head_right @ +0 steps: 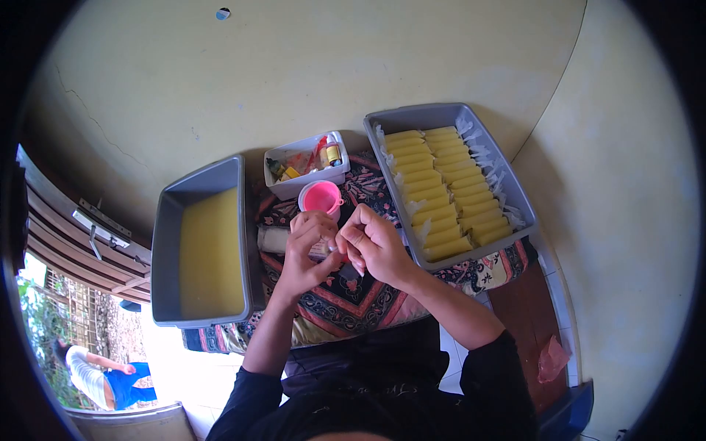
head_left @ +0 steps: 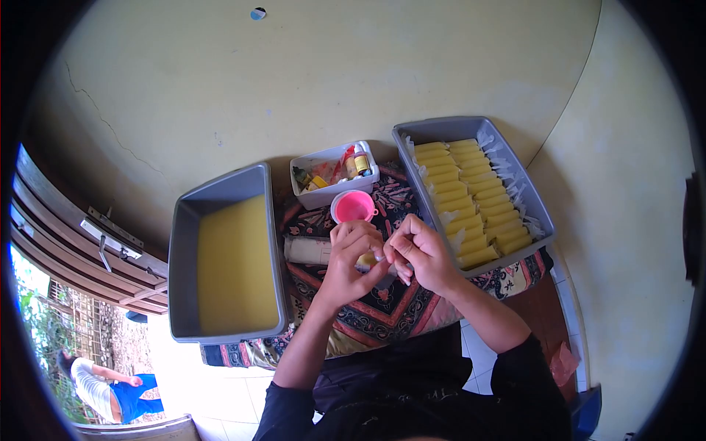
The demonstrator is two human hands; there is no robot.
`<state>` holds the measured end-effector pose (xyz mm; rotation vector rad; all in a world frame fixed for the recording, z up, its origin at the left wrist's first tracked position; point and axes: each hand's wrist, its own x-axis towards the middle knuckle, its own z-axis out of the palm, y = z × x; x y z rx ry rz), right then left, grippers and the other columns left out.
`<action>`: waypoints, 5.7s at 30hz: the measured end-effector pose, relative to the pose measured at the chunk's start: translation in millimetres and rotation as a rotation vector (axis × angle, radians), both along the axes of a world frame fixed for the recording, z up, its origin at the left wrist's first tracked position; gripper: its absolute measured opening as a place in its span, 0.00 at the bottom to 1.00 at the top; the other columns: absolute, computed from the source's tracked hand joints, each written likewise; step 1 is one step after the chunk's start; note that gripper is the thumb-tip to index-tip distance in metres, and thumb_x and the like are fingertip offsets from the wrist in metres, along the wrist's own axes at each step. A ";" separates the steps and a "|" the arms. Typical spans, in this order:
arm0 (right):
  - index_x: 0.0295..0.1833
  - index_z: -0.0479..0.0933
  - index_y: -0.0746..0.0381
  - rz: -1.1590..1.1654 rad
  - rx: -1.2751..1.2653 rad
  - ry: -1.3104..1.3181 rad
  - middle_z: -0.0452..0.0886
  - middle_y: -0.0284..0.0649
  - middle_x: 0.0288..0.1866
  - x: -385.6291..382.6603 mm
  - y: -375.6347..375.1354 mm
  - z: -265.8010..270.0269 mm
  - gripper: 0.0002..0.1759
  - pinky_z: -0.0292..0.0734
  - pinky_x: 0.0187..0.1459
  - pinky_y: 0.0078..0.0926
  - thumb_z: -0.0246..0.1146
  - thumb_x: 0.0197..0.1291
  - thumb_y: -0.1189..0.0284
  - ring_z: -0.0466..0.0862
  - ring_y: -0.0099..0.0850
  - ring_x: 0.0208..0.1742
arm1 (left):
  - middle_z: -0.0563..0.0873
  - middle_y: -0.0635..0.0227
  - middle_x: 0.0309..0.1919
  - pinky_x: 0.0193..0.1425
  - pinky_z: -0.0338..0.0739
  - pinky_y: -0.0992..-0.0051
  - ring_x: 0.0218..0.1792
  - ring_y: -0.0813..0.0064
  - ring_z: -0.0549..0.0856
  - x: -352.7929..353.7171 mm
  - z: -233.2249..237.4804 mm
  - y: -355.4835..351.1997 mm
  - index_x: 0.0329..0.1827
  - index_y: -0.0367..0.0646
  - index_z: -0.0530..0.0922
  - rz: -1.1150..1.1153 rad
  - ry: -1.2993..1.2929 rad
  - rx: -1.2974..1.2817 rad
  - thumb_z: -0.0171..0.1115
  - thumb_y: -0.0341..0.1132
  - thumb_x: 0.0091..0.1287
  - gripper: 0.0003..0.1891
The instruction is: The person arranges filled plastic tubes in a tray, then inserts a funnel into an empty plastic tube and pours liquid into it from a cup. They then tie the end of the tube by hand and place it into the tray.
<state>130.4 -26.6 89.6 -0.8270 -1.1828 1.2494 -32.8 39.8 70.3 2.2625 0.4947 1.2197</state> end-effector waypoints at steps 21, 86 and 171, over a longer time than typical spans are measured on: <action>0.36 0.66 0.63 -0.118 0.168 -0.224 0.71 0.31 0.22 -0.9 -1.2 -5.2 0.08 0.63 0.16 0.16 0.52 0.72 0.76 0.70 0.15 0.16 | 0.83 0.68 0.37 0.58 0.61 0.64 0.50 0.65 0.78 8.2 -11.4 -2.3 0.29 0.46 0.76 -0.017 -0.121 -0.174 0.73 0.35 0.47 0.13; 0.38 0.65 0.64 -0.221 0.216 -0.141 0.79 0.37 0.27 8.9 27.0 35.4 0.08 0.69 0.22 0.15 0.49 0.73 0.75 0.72 0.16 0.21 | 0.86 0.64 0.40 0.61 0.66 0.65 0.53 0.64 0.79 26.8 0.8 17.5 0.36 0.39 0.84 -0.006 -0.202 -0.297 0.70 0.32 0.57 0.08; 0.50 0.76 0.66 -0.602 -0.093 -0.235 0.78 0.38 0.50 157.2 -33.3 -38.4 0.16 0.80 0.51 0.26 0.67 0.55 0.84 0.78 0.24 0.49 | 0.88 0.59 0.33 0.40 0.80 0.77 0.34 0.78 0.86 120.8 -10.8 -4.7 0.41 0.31 0.82 0.054 -0.029 -0.596 0.72 0.26 0.56 0.12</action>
